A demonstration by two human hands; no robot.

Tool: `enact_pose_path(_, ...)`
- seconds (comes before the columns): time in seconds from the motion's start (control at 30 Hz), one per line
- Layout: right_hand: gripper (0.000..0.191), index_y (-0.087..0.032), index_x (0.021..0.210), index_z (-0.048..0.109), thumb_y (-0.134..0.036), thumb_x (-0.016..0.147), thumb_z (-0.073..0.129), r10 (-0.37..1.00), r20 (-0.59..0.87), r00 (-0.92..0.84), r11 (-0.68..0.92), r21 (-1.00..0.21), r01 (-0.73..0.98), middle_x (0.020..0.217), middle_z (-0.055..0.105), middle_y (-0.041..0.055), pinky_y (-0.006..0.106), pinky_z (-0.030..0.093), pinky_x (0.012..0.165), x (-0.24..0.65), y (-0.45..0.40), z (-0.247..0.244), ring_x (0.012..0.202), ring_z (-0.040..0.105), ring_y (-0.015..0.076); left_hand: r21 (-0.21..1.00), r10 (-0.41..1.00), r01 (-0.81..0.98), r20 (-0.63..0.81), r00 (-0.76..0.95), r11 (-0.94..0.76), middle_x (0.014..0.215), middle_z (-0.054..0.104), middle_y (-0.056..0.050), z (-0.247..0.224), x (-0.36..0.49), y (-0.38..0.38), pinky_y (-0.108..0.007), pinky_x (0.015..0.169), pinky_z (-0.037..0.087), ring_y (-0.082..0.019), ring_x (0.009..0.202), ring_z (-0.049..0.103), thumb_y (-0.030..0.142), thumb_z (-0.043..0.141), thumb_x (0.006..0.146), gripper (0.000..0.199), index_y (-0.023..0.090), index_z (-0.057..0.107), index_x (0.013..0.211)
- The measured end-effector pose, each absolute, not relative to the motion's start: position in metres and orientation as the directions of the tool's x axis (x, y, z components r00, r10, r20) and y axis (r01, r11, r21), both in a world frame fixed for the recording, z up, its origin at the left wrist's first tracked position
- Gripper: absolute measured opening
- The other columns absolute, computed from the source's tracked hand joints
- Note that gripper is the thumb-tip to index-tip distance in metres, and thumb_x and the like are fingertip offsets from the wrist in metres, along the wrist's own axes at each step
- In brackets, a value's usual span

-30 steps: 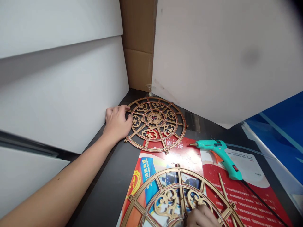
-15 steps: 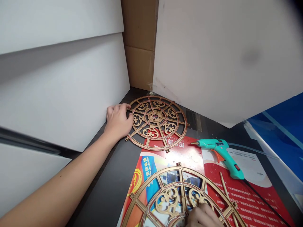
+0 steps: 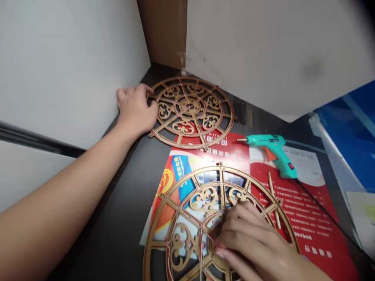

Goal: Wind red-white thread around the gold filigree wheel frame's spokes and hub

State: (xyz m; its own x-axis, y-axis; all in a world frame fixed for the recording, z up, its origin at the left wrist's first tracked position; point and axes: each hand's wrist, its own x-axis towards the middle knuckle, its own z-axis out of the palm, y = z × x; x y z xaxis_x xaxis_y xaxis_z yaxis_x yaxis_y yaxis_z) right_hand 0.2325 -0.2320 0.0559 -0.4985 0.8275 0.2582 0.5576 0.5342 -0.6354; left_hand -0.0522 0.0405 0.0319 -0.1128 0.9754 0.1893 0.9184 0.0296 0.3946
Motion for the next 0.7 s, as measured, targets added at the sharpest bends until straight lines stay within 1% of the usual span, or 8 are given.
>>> enact_pose_path(0.03, 0.034, -0.024, 0.108, 0.079, -0.031, 0.124, 0.051, 0.839, 0.252, -0.481, 0.520, -0.630, 0.577, 0.096, 0.088, 0.0035, 0.034, 0.060, 0.089, 0.231, -0.231, 0.060, 0.087, 0.080, 0.0191, 0.397, 0.977, 0.917, 0.176, -0.121, 0.042, 0.155, 0.069, -0.015, 0.033, -0.050, 0.041, -0.062, 0.143, 0.032, -0.042, 0.158, 0.046, 0.032, 0.053, 0.107, 0.049, 0.017, 0.067, 0.152)
enact_pose_path(0.13, 0.036, -0.025, 0.105, 0.078, -0.030, 0.125, 0.049, 0.843, 0.214, -0.494, 0.502, -0.642, 0.580, 0.091, 0.086, 0.0007, 0.035, 0.058, 0.091, 0.230, -0.230, 0.066, 0.086, 0.079, 0.0183, 0.402, 0.981, 0.913, 0.140, -0.138, 0.071, 0.152, 0.070, -0.015, 0.035, -0.047, 0.041, -0.061, 0.144, 0.031, -0.041, 0.157, 0.045, 0.028, 0.054, 0.108, 0.048, 0.016, 0.068, 0.152)
enact_pose_path(0.23, 0.031, -0.025, 0.107, 0.075, -0.029, 0.125, 0.050, 0.820, 0.226, -0.527, 0.533, -0.638, 0.556, 0.090, 0.086, -0.0006, 0.035, 0.056, 0.089, 0.231, -0.227, 0.067, 0.086, 0.079, 0.0176, 0.408, 0.980, 0.910, 0.137, -0.147, 0.079, 0.153, 0.069, -0.013, 0.039, -0.045, 0.037, -0.058, 0.143, 0.032, -0.038, 0.157, 0.044, 0.026, 0.054, 0.110, 0.047, 0.016, 0.067, 0.154)
enact_pose_path(0.33, 0.026, -0.025, 0.111, 0.073, -0.027, 0.125, 0.052, 0.798, 0.234, -0.555, 0.559, -0.631, 0.537, 0.093, 0.086, -0.0004, 0.035, 0.056, 0.087, 0.232, -0.223, 0.069, 0.085, 0.078, 0.0167, 0.410, 0.981, 0.909, 0.128, -0.143, 0.078, 0.155, 0.068, -0.013, 0.042, -0.043, 0.034, -0.055, 0.143, 0.033, -0.037, 0.157, 0.044, 0.026, 0.053, 0.111, 0.047, 0.015, 0.066, 0.155)
enact_pose_path(0.43, 0.019, -0.025, 0.117, 0.072, -0.026, 0.123, 0.055, 0.808, 0.223, -0.546, 0.536, -0.663, 0.523, 0.093, 0.084, -0.0012, 0.034, 0.055, 0.086, 0.234, -0.221, 0.069, 0.084, 0.076, 0.0161, 0.413, 0.983, 0.907, 0.119, -0.142, 0.081, 0.154, 0.068, -0.014, 0.043, -0.042, 0.033, -0.056, 0.144, 0.033, -0.038, 0.159, 0.043, 0.026, 0.054, 0.111, 0.047, 0.015, 0.066, 0.155)
enact_pose_path(0.53, 0.012, -0.025, 0.116, 0.071, -0.024, 0.121, 0.060, 0.804, 0.207, -0.558, 0.524, -0.690, 0.499, 0.092, 0.080, -0.0026, 0.032, 0.055, 0.089, 0.236, -0.222, 0.065, 0.084, 0.073, 0.0149, 0.415, 0.982, 0.906, 0.119, -0.147, 0.085, 0.152, 0.068, -0.014, 0.042, -0.042, 0.034, -0.057, 0.144, 0.033, -0.038, 0.159, 0.042, 0.026, 0.054, 0.110, 0.047, 0.015, 0.066, 0.154)
enact_pose_path(0.7, 0.010, -0.023, 0.117, 0.069, -0.020, 0.120, 0.060, 0.800, 0.190, -0.569, 0.518, -0.698, 0.495, 0.092, 0.078, -0.0027, 0.029, 0.054, 0.088, 0.237, -0.225, 0.061, 0.086, 0.070, 0.0135, 0.422, 0.981, 0.903, 0.124, -0.147, 0.082, 0.151, 0.069, -0.011, 0.042, -0.043, 0.034, -0.055, 0.143, 0.033, -0.036, 0.158, 0.043, 0.026, 0.054, 0.111, 0.046, 0.016, 0.067, 0.154)
